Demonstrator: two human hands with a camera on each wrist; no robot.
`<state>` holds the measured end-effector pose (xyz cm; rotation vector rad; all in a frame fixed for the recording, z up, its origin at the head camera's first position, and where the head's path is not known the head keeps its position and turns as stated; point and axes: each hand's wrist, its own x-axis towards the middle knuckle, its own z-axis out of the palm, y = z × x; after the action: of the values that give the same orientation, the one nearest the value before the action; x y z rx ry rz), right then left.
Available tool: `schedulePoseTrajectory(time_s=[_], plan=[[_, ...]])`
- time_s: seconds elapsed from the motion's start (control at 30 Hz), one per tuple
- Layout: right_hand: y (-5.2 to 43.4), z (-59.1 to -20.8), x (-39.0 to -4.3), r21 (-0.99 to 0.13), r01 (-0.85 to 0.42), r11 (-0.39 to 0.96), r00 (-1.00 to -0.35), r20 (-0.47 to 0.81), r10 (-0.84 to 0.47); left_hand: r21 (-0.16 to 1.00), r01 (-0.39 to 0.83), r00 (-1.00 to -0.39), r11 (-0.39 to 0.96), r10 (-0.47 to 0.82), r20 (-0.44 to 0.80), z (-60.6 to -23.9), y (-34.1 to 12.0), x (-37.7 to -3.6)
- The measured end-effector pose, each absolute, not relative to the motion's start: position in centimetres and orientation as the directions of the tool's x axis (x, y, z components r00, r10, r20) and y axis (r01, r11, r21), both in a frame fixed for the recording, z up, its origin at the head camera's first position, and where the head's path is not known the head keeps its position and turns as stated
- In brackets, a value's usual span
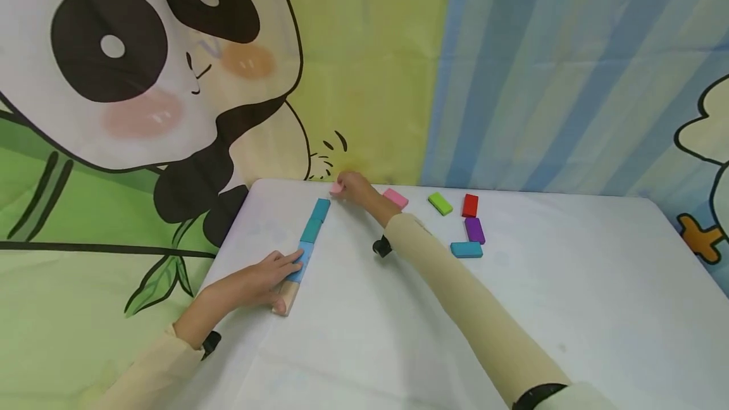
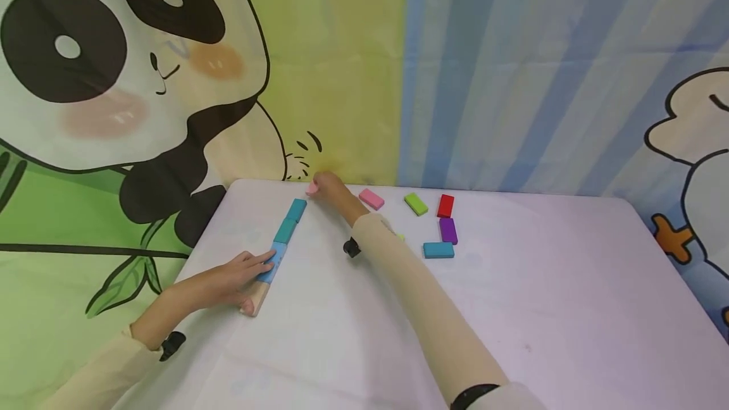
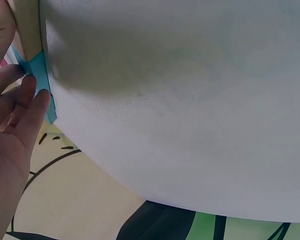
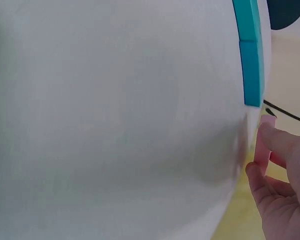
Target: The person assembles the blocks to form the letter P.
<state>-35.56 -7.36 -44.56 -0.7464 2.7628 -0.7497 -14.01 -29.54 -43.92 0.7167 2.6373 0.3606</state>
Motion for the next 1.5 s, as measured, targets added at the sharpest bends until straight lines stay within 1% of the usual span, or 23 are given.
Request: schedulePoseTrajectory(time_s=[0.1,0.17,0.3,0.43,0.63,0.77,0.87,1.0,1.1,1.23,1.4,1.5], plan=[[-8.6,-45.4,-35.6,-0.518,-0.421,0.745,-0.853,-0.054,-0.519,0.343,0.413,-0.795,0.844,0.518,-0.317,-44.0,-29.4,-14.2],[-9.1,-45.7,-35.6,-0.521,-0.435,0.734,-0.849,-0.034,-0.528,0.336,0.405,-0.800,0.850,0.508,-0.319,-44.0,-29.4,-14.2],[-9.8,-45.7,-35.3,-0.556,-0.443,0.704,-0.850,0.010,-0.527,0.330,0.409,-0.811,0.851,0.505,-0.296,-43.9,-29.5,-14.1],[-10.1,-45.6,-35.2,-0.577,-0.432,0.693,-0.852,0.009,-0.524,0.345,0.417,-0.804,0.841,0.519,-0.290,-43.8,-29.5,-14.1],[-10.3,-45.7,-35.2,-0.535,-0.482,0.693,-0.830,0.025,-0.557,0.346,0.430,-0.796,0.834,0.531,-0.290,-44.0,-29.5,-14.2],[-10.2,-45.8,-35.1,-0.540,-0.480,0.691,-0.831,0.027,-0.556,0.342,0.438,-0.794,0.831,0.536,-0.285,-43.9,-29.5,-14.2],[-10.1,-46.4,-35.1,-0.503,-0.500,0.705,-0.823,0.023,-0.568,0.351,0.431,-0.793,0.832,0.534,-0.293,-43.9,-29.5,-14.2],[-10.0,-47.4,-34.8,-0.425,-0.540,0.726,-0.809,0.025,-0.587,0.354,0.438,-0.790,0.826,0.542,-0.286,-44.1,-29.6,-14.1],[-9.3,-46.8,-33.8,-0.399,-0.568,0.720,-0.796,0.042,-0.604,0.348,0.461,-0.784,0.816,0.559,-0.270,-44.3,-29.8,-14.0],[-6.2,-45.2,-31.1,-0.395,-0.618,0.680,-0.756,0.062,-0.651,0.336,0.464,-0.788,0.819,0.555,-0.266,-44.3,-29.7,-14.1],[1.8,-44.6,-25.8,-0.377,-0.677,0.632,-0.698,0.057,-0.714,0.315,0.443,-0.799,0.839,0.529,-0.287,-44.3,-29.2,-14.2],[6.9,-45.0,-22.7,-0.345,-0.706,0.618,-0.680,0.088,-0.728,0.301,0.446,-0.802,0.843,0.526,-0.284,-44.2,-29.3,-14.1]])
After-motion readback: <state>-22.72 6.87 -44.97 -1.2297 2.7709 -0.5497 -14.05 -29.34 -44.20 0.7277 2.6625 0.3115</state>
